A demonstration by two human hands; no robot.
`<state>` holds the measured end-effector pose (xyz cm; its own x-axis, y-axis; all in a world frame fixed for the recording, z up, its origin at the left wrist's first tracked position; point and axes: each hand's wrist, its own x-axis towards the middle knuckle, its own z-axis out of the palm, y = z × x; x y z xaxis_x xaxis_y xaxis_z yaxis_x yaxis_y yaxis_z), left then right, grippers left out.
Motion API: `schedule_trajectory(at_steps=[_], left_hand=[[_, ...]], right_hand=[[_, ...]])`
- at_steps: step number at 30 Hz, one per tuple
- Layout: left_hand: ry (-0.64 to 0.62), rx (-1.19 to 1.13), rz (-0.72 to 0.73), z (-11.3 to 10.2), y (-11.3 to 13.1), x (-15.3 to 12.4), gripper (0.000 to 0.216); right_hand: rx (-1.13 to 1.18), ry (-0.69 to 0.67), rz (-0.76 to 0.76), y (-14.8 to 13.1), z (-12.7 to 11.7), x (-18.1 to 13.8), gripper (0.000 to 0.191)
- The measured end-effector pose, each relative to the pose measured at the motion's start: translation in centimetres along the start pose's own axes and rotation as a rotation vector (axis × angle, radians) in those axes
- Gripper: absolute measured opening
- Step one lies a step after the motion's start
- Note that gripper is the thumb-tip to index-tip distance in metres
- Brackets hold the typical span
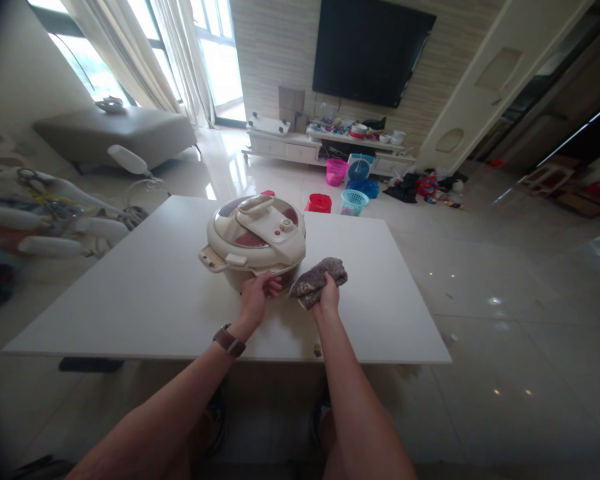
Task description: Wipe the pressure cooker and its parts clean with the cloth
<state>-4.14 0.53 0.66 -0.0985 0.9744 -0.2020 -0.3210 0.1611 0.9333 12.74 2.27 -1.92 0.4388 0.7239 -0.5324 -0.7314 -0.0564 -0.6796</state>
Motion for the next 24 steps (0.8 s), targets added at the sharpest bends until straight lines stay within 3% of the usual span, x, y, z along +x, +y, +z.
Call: schedule_trajectory(at_steps=[4, 11, 13, 14, 16, 18, 20, 24], left_hand=[[-0.039, 0.009, -0.033, -3.0, 0.9, -0.7, 0.038], [-0.278, 0.161, -0.089, -12.8, 3.8, -1.3, 0.038], [-0.273, 0.277, -0.063, -15.1, 4.5, -1.4, 0.042], [-0.207, 0.340, -0.035, -15.8, 4.7, -1.5, 0.043], [-0.012, 0.401, 0.006, -16.7, 4.8, -1.7, 0.048], [0.100, 0.340, 0.011, -16.6, 4.5, -2.1, 0.065], [0.055, 0.210, 0.009, -16.0, 4.2, -2.6, 0.079], [-0.059, 0.074, 0.042, -14.8, 4.1, -3.0, 0.081]], right_hand=[[-0.014, 0.029, -0.058, -0.5, 0.3, 0.0, 0.022], [0.012, 0.085, -0.115, -1.1, 0.6, -0.4, 0.020], [0.006, 0.085, -0.119, -1.1, 0.4, -0.4, 0.019], [-0.002, 0.083, -0.121, -1.0, 0.3, -0.3, 0.019], [-0.015, 0.075, -0.120, -1.0, 0.0, 0.0, 0.020], [-0.018, 0.062, -0.114, -1.0, -0.3, 0.3, 0.022], [-0.022, 0.034, -0.104, -1.0, -0.6, 0.6, 0.023], [-0.033, 0.020, -0.080, -0.8, -0.6, 0.5, 0.024]])
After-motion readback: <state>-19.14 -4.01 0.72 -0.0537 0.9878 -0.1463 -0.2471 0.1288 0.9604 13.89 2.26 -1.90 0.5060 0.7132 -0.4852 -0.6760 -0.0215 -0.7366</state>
